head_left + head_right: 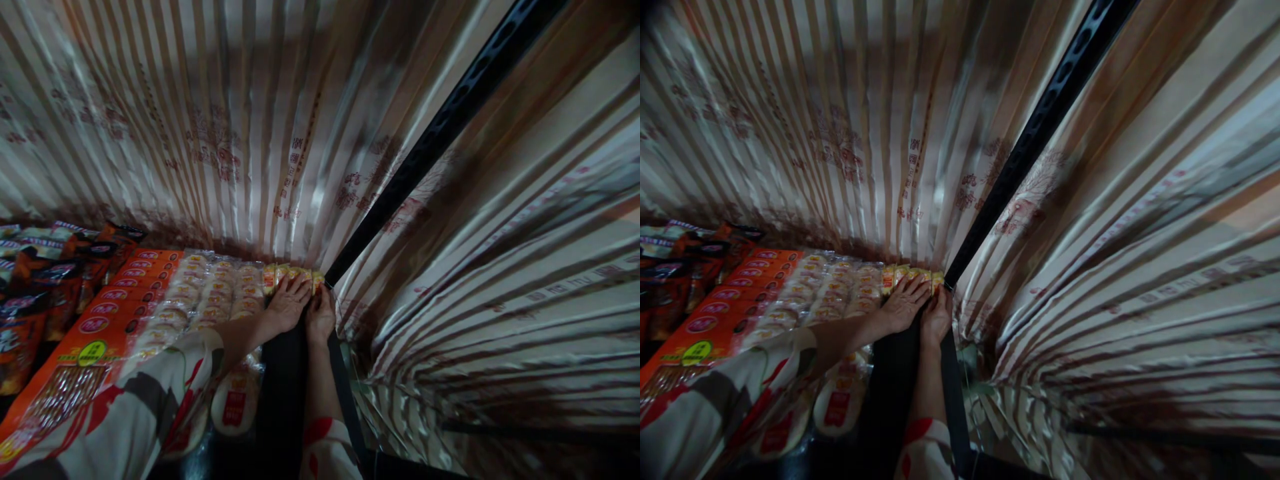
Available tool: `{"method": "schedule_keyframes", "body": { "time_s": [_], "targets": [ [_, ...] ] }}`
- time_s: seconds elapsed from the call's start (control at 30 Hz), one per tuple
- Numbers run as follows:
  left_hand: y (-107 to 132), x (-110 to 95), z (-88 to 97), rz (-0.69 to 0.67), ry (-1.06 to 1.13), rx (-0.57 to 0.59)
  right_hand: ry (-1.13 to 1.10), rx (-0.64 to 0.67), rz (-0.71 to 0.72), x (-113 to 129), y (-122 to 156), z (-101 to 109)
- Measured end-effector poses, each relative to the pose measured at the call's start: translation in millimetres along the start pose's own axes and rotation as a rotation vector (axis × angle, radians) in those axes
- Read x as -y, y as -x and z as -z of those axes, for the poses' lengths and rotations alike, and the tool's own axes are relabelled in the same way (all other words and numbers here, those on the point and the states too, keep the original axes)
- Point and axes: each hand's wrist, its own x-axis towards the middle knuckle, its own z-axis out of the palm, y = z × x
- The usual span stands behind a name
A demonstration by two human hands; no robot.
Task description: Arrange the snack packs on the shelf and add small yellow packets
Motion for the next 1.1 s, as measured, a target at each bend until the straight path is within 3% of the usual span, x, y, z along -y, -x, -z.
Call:
{"method": "schedule_keyframes", "body": {
  "time_s": [0.3,0.57,0.7,0.9,1.1],
  "targets": [
    [7.4,-7.4,6.4,0.016,0.047,0.045,0.084,-0.005,-0.067,6.1,2.1,2.0],
    [28.1,-10.6,10.7,0.074,-0.017,0.018,0.094,-0.062,0.009,12.0,2.4,8.3],
    [45.4,-9.2,19.2,0.062,-0.050,0.008,0.080,-0.120,0.113,20.5,-1.0,11.5],
    [47.4,-2.9,35.9,0.147,-0.066,0.030,0.064,0.071,0.356,41.0,2.9,0.4],
    [49.1,28.9,29.1,0.175,-0.124,-0.018,0.271,0.187,0.315,44.7,18.1,-9.5]
  ]
}}
